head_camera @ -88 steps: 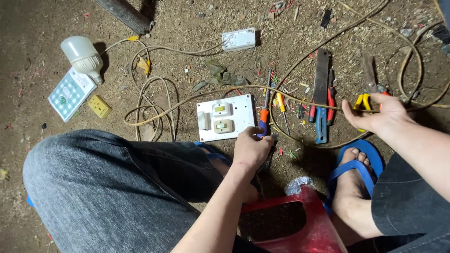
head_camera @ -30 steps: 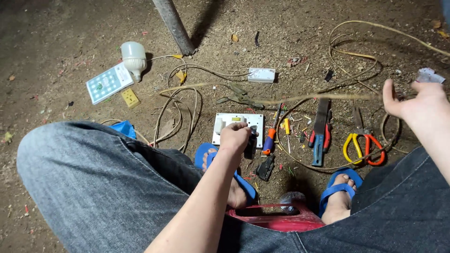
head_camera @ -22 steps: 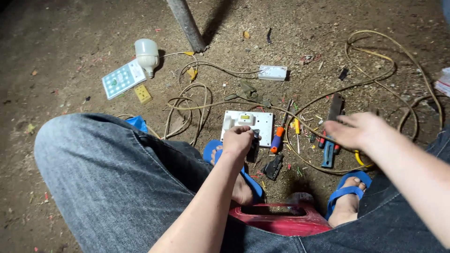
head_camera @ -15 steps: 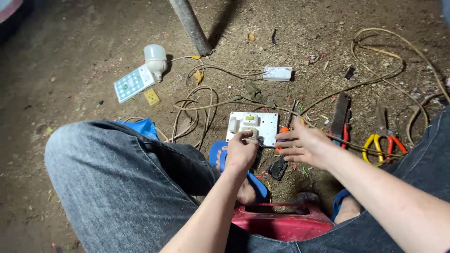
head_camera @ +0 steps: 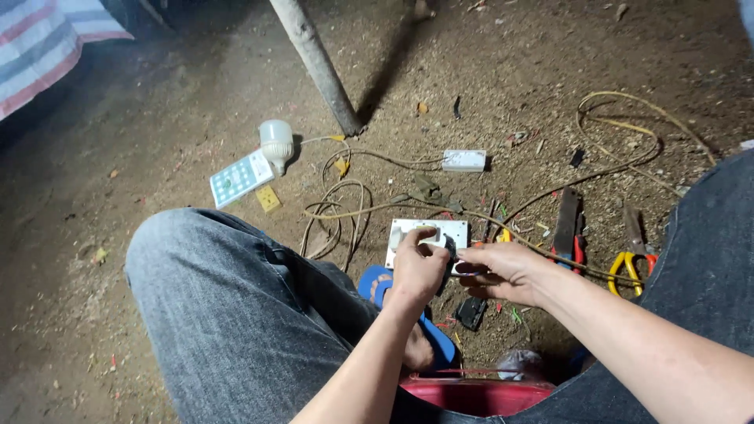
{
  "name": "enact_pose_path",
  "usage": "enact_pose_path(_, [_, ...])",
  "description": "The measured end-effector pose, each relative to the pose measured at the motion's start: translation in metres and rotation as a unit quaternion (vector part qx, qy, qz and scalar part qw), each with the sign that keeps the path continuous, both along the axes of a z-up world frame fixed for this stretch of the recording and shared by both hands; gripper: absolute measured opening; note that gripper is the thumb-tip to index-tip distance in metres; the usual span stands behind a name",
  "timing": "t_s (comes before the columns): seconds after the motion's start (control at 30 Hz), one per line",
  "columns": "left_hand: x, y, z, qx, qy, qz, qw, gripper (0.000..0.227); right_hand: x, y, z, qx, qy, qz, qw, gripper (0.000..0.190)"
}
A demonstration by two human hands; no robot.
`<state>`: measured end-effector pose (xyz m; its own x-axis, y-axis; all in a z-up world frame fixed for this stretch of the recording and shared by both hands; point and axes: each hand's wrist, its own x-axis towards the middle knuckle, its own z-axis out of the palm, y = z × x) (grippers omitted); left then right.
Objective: The person sits on the ground wiring a light switch and socket panel. They pick up the white switch plate, turn it over to view the wiring on the back, then strip and prepare electrical wires by hand and with a screwdriver, pliers, and scissors, connecting wire ends to the switch terminals.
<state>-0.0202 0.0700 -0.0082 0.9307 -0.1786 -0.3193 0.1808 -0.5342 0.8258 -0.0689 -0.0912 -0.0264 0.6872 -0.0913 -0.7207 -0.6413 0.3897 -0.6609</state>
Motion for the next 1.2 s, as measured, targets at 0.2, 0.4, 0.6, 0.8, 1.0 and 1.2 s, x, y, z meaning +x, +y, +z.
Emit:
enact_pose_path(0.2, [0.002,-0.015,-0.006,0.012,-0.019,-0.017,1.000,0.052,-0.004,-0.008,0.009,0.029,0.005,-0.025,0.999,0.038])
enact_pose_path(0.4, [0.008,-0.012,-0.006,0.010,-0.010,-0.006,1.000,0.055,-0.007,-0.003,0.027,0.049,0.017,-0.027,0.998,0.042])
enact_pose_path(0.6, [-0.001,-0.012,0.005,0.006,0.004,-0.018,1.000,0.058,-0.007,-0.001,0.016,0.067,0.025,-0.053,0.996,0.044])
enact_pose_path(0.8, [-0.002,-0.009,-0.003,-0.002,0.059,-0.067,0.996,0.057,-0.012,-0.013,-0.022,0.074,0.054,-0.073,0.993,0.042])
enact_pose_path(1.0, [-0.002,-0.015,-0.021,-0.030,0.094,-0.107,0.989,0.060,-0.021,-0.013,-0.027,0.066,0.080,-0.099,0.990,0.038])
enact_pose_path(1.2, [0.002,-0.017,-0.030,-0.006,0.087,-0.138,0.987,0.063,-0.022,-0.009,-0.010,-0.034,0.068,-0.065,0.995,0.046])
